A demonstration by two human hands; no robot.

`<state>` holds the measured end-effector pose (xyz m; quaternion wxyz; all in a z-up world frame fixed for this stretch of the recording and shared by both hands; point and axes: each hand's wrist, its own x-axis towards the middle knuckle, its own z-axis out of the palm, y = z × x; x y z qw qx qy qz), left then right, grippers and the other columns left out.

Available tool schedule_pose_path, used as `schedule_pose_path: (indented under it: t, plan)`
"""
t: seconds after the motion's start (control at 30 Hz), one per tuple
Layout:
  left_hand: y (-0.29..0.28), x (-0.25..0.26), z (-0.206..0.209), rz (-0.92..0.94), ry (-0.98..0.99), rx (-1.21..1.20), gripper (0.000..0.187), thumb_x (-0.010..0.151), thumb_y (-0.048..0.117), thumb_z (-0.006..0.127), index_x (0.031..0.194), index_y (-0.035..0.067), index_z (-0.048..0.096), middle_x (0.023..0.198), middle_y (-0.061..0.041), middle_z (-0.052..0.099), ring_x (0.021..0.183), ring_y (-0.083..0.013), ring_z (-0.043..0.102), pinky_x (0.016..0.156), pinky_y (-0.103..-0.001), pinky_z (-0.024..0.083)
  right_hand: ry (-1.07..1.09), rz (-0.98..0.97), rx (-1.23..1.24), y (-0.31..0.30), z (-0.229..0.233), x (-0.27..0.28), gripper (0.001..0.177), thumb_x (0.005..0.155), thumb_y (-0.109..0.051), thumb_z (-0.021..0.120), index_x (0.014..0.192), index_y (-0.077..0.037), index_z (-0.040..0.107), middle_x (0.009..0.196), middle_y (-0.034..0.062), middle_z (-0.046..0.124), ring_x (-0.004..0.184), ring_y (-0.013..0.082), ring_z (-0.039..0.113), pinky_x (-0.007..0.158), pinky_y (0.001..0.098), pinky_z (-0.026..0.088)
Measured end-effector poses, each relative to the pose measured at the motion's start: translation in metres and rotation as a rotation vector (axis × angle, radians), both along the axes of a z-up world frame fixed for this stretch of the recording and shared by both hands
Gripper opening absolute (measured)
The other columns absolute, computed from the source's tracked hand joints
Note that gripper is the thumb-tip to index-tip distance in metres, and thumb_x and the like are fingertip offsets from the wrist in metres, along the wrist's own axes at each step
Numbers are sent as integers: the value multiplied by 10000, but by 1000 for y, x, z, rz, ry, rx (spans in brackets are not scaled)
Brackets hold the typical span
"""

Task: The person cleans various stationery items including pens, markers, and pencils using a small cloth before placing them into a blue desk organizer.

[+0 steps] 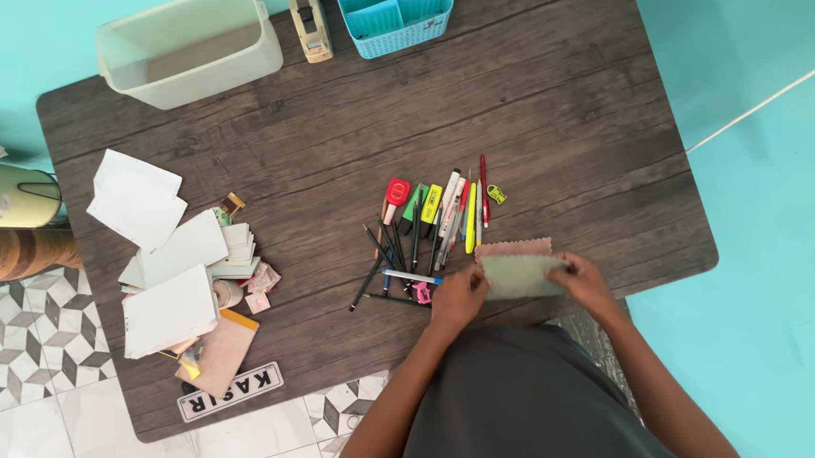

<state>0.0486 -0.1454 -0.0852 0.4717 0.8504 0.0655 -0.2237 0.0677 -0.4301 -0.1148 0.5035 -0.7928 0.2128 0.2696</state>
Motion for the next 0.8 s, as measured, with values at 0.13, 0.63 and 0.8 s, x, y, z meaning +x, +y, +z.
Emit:
schedule_pose_path:
  t: [0.13, 0.63, 0.8]
  plan:
    - [-3, 10, 11, 61, -56, 60, 393, 894, 307, 705, 1209, 108, 578, 1121, -155, 697, 1001, -385, 685, 809, -508, 547, -277, 26, -144, 15, -3, 17, 534, 862, -256, 777, 1322, -30, 626, 1141, 152, 688, 1013, 253, 656, 851, 387, 525]
    - [54, -33, 57, 108, -7, 131, 387, 890, 192, 686, 1267, 138, 620, 1195, -123, 655, 1026, -344, 678, 863, -479, 537, -453, 851, -496, 106, 82, 17, 973, 653, -400, 895, 1495, -178, 462, 1615, 165, 304, 1464, 363, 263, 1185, 493, 236]
    - [49, -36, 32, 122, 48, 45, 354, 901, 222, 688, 1242, 134, 660, 1114, -108, 711, 1020, -308, 696, 872, -441, 545, -461, 931, -569, 101, 72, 14, 922, 673, -371, 847, 1504, -215, 479, 1589, 127, 333, 1452, 333, 321, 1203, 464, 265]
